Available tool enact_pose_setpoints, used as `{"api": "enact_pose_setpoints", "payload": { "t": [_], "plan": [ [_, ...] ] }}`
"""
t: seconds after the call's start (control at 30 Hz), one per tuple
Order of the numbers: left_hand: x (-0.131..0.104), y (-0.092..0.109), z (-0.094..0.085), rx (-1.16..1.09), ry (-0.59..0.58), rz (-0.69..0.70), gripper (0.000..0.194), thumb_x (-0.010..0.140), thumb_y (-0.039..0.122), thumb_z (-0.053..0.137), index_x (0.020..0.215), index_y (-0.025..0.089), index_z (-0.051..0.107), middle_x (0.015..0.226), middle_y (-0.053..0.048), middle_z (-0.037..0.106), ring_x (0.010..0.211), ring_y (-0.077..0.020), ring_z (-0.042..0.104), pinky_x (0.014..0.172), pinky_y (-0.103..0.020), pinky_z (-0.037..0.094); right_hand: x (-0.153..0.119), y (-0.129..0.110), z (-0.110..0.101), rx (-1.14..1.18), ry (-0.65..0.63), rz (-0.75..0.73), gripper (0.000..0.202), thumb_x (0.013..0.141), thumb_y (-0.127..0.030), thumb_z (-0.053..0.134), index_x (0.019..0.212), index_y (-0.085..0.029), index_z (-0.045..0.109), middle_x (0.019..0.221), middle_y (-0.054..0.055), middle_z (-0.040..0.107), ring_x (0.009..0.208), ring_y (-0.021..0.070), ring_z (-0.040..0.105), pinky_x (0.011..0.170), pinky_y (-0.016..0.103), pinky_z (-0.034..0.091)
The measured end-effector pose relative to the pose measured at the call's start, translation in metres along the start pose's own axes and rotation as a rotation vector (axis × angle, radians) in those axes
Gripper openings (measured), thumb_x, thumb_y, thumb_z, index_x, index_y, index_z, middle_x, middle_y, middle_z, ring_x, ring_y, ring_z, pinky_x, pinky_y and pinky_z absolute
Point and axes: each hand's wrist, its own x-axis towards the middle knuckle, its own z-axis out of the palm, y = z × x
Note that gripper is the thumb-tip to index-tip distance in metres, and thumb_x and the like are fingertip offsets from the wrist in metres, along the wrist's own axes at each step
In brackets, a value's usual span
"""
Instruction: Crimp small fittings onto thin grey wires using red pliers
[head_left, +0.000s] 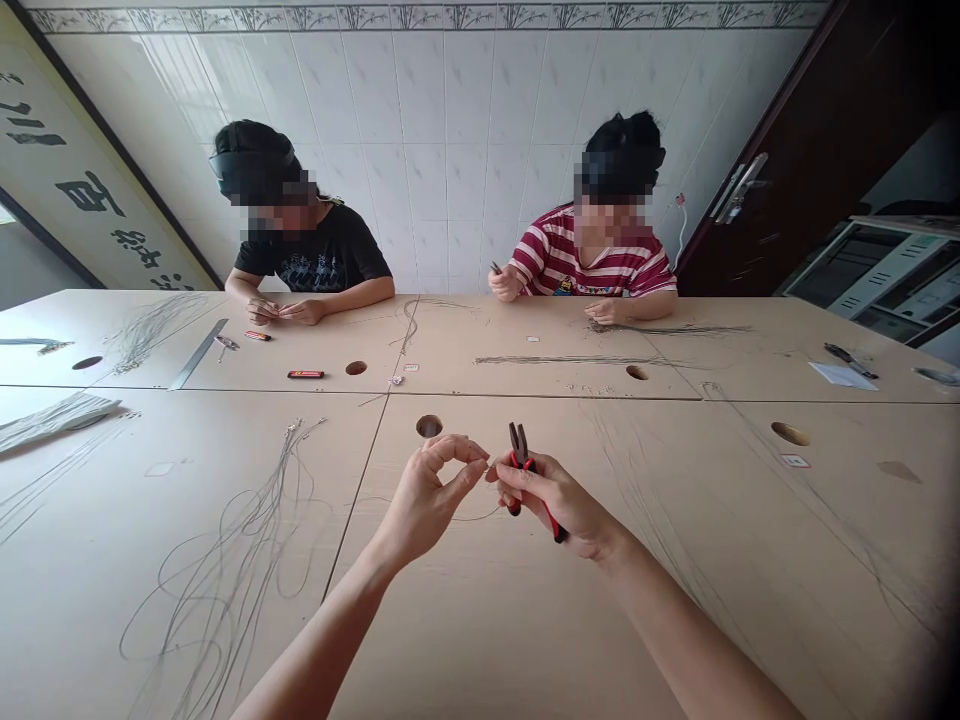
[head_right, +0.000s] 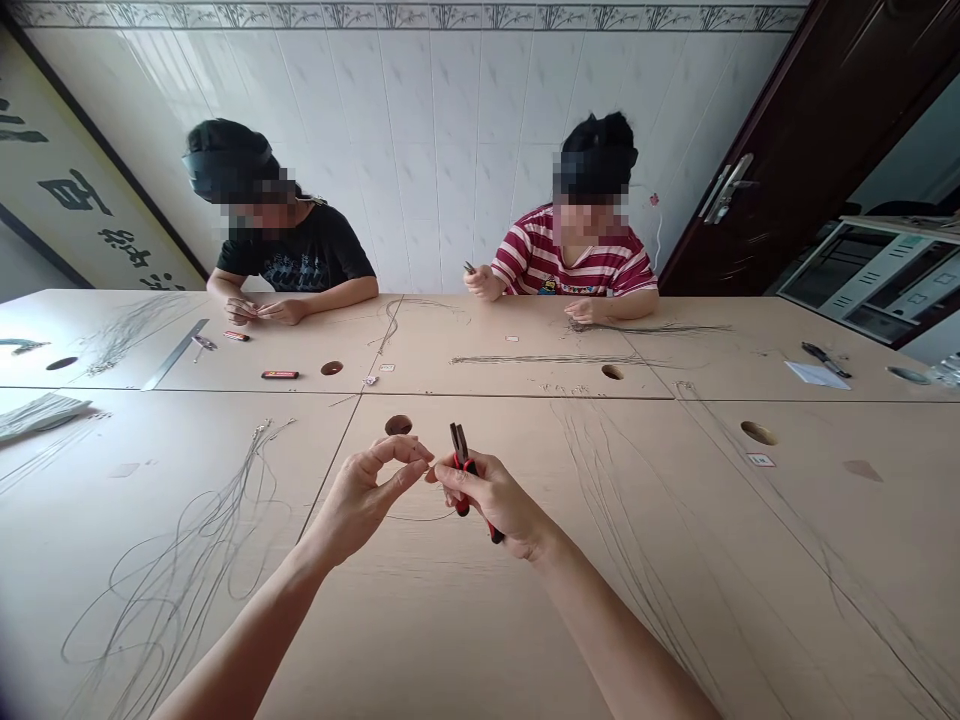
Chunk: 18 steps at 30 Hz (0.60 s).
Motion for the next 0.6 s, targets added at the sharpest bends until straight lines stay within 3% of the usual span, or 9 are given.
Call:
{"api": "enact_pose_setpoints", "payload": {
  "t": [0.2,0.4,0.6],
  "plan": [
    [-0.0017,-0.0049,0.0042,0.126,0.054,0.024,0.015,0.09,0.029,0.052,0.078,0.023,0.059,0.098,0.0,0.066,0.104,-0.0196,0.054,0.099,-0.041,0.032,0.0014,-0.0022,0.0008,-0.102,0.12,-0.001,0.027,0.079,-0.044,0.066,0.076,-0.018,0.061,0.067,-0.001,0.046,0.068,0.013,0.043,0.065,0.03,0.034],
    [-0.0033,-0.0051,0.0069,0.194,0.085,0.047,0.014,0.09,0.027,0.053,0.078,0.024,0.059,0.099,0.002,0.066,0.102,-0.0178,0.054,0.1,-0.042,0.031,0.0011,-0.0011,0.0007,-0.139,0.131,0.002,0.026,0.076,-0.043,0.068,0.078,-0.018,0.062,0.072,-0.001,0.049,0.07,0.0129,0.045,0.066,0.029,0.034],
    [-0.0035,-0.0063,0.0054,0.146,0.036,0.05,0.017,0.09,0.028,0.053,0.075,0.024,0.059,0.097,0.002,0.067,0.109,-0.0194,0.052,0.102,-0.043,0.031,-0.0009,-0.0051,0.0013,-0.287,0.12,-0.064,0.023,0.081,-0.04,0.063,0.073,-0.019,0.059,0.067,-0.003,0.045,0.067,0.012,0.039,0.065,0.028,0.032]
  ]
}}
